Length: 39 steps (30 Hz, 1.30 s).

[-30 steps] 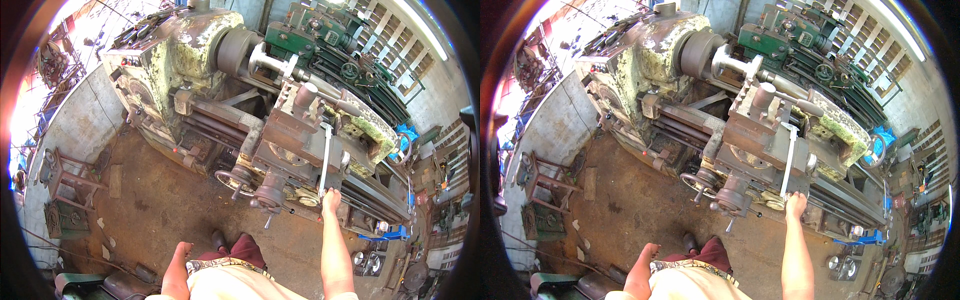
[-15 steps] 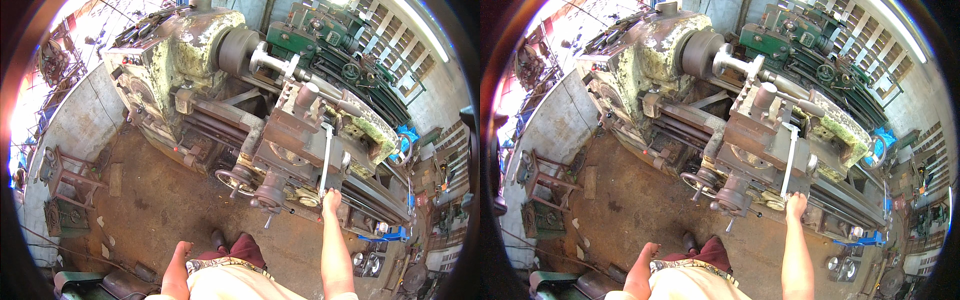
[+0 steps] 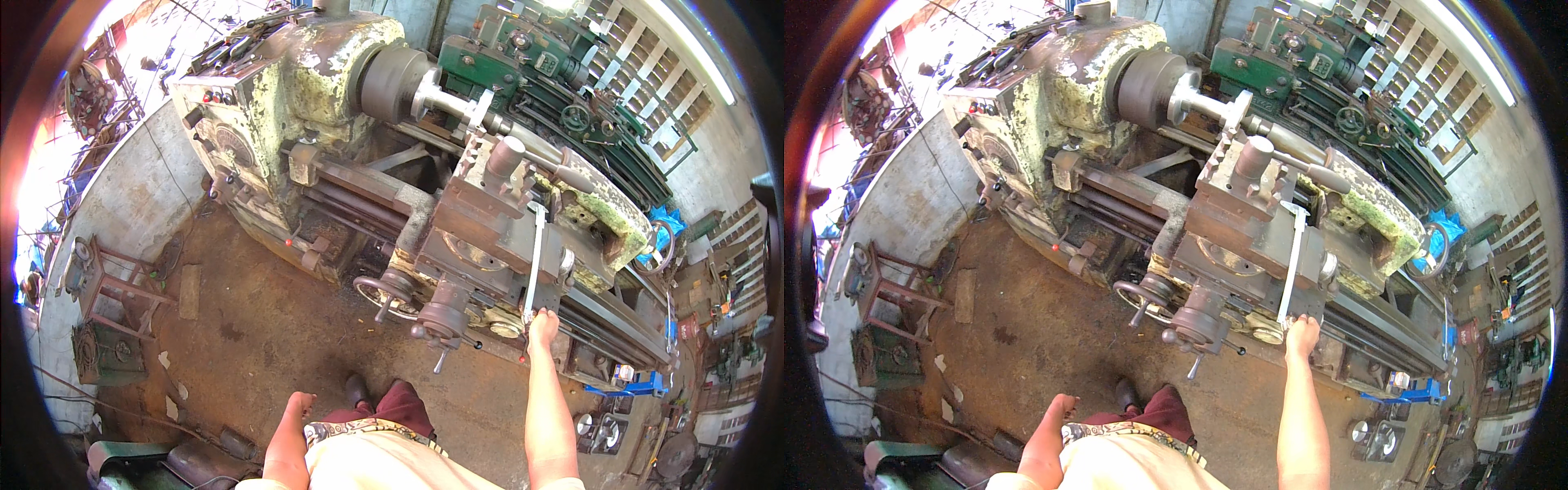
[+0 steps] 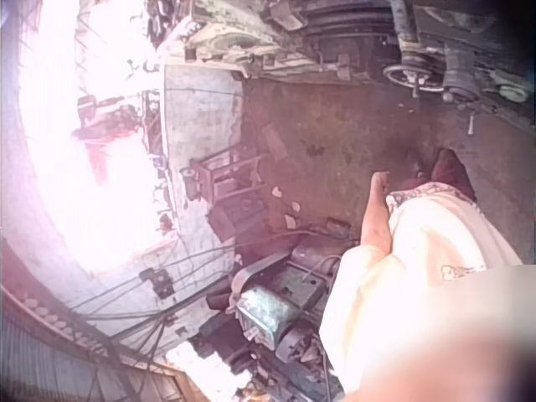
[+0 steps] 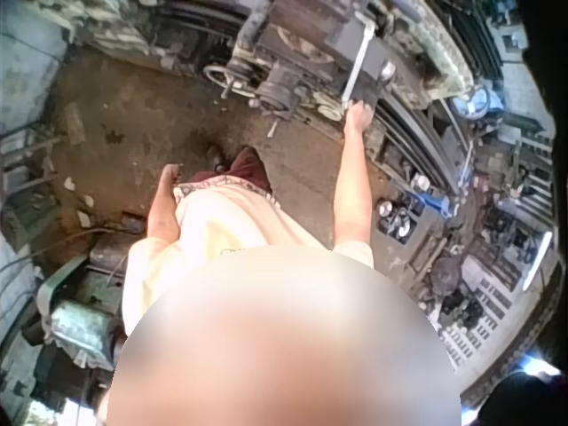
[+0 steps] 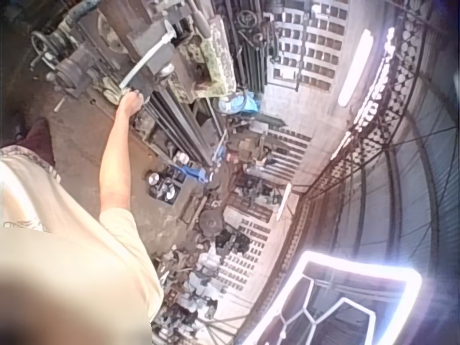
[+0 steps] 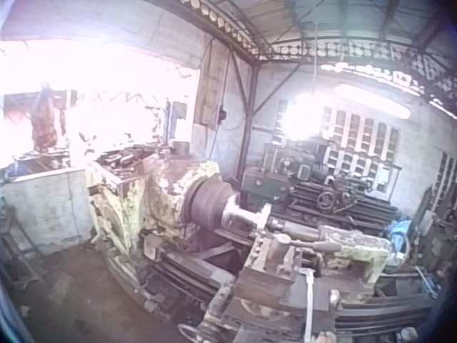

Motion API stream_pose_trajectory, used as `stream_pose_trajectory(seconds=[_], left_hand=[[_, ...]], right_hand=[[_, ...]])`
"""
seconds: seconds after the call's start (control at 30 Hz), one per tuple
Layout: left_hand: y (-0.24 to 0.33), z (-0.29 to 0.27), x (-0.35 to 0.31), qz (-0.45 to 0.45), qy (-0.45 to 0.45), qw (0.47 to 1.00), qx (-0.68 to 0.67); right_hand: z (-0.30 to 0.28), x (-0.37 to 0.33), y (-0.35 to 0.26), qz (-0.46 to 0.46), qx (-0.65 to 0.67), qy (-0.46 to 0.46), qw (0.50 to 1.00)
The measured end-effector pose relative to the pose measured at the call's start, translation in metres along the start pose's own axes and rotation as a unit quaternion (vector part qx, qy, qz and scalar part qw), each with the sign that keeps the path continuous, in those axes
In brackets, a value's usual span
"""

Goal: The person uses a vernier caliper to measure the diameter of a cylindrical metal workpiece mounted on a lathe. They repeatedly position the caliper jaws on the rotating part, read the measurement, and adjust the caliper. The person also operates the lathe's handwheel to move the carriage.

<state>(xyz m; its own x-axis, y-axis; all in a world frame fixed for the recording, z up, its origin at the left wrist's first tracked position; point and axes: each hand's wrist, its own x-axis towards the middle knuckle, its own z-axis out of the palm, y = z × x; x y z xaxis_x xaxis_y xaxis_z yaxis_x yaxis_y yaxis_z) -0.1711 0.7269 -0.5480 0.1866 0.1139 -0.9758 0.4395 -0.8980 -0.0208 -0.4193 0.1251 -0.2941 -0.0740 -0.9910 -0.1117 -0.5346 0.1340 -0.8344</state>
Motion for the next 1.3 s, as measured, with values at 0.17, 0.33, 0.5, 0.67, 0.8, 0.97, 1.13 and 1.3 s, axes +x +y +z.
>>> stream_pose_trajectory(seconds=[0.17, 0.33, 0.5, 0.67, 0.8, 0.97, 1.13, 1.3], left_hand=[[-0.001, -0.003, -0.001, 0.01, -0.004, 1.0, 0.011], [-0.001, -0.001, 0.022, -0.003, 0.009, 0.999, 0.03], [-0.04, -0.023, 0.058, 0.083, 0.175, 0.943, 0.271], [-0.141, -0.082, 0.05, -0.042, 0.248, 0.94, 0.23], [-0.179, -0.109, 0.037, -0.138, 0.397, 0.826, -0.376], [-0.157, -0.096, 0.035, -0.062, 0.202, 0.862, -0.46], [-0.071, -0.036, 0.029, 0.014, 0.068, 0.912, -0.405], [0.01, 0.003, -0.001, 0.139, 0.027, 0.984, -0.111]], right_hand=[[0.0, 0.002, 0.002, -0.009, -0.026, -0.001, 1.0], [-0.001, -0.003, -0.004, -0.006, -0.029, -0.001, 1.0], [-0.003, -0.012, -0.014, -0.001, -0.027, 0.002, 1.0], [-0.001, -0.005, -0.007, -0.02, -0.022, 0.0, 1.0], [0.002, 0.005, 0.007, -0.007, -0.04, 0.008, 0.999], [0.003, 0.006, 0.01, -0.046, -0.033, 0.014, 0.998], [0.0, -0.002, -0.002, -0.038, -0.057, 0.018, 0.998], [-0.002, -0.01, -0.009, -0.035, -0.067, 0.019, 0.997]])
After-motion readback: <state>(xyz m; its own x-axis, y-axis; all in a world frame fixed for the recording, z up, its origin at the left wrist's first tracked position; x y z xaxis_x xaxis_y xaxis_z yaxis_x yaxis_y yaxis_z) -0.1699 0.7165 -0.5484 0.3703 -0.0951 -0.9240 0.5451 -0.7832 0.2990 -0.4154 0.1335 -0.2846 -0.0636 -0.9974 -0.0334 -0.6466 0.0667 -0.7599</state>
